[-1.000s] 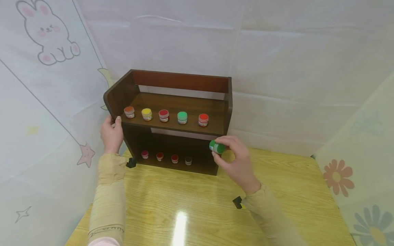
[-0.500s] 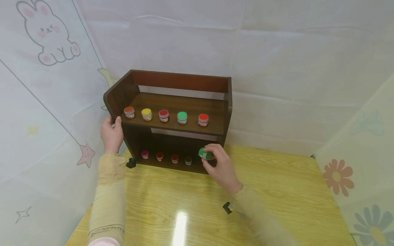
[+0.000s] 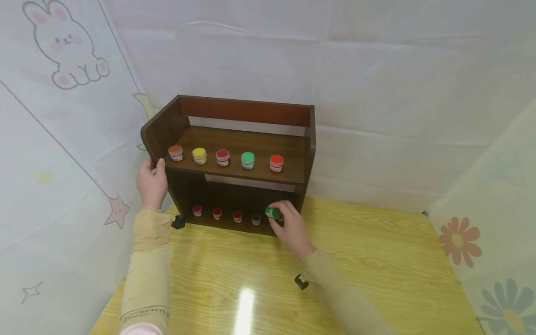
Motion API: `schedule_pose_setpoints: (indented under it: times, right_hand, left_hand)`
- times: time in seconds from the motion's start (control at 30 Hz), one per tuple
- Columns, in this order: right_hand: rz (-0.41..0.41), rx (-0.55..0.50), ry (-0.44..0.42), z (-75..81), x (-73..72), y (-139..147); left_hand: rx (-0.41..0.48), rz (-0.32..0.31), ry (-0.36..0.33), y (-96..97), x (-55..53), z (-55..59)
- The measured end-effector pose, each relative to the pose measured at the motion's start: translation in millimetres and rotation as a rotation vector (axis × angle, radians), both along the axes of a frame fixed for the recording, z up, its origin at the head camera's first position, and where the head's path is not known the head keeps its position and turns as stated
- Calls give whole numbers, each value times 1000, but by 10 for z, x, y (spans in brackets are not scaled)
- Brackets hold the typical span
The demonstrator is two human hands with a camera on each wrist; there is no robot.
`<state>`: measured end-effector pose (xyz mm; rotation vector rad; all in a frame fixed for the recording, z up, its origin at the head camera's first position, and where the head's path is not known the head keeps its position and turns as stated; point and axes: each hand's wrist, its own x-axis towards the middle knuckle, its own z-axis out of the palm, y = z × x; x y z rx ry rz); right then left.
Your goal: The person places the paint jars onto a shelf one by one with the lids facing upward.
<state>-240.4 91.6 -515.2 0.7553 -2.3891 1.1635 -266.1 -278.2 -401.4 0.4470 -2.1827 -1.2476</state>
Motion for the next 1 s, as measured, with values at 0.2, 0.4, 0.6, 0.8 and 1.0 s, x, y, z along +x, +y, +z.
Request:
schedule_pose_setpoints:
  times: [0.2, 0.4, 0.6, 0.8, 1.0]
  right_hand:
    - [-49, 63, -64, -124, -99, -54]
    - [-75, 132, -113, -244, -201, -99]
    - [-118, 146, -144, -348, -296, -139]
    - [-148, 173, -169, -429, -338, -180]
    - [-155, 193, -169, -538, -386, -202]
  left_hand:
    - [12, -7, -5, -1, 7, 7]
    - [14, -8, -12, -7, 5, 6]
    - [13, -11, -17, -9, 0, 9]
    - [9, -11, -18, -8, -4, 3]
    - [14, -11, -20, -5, -2, -3]
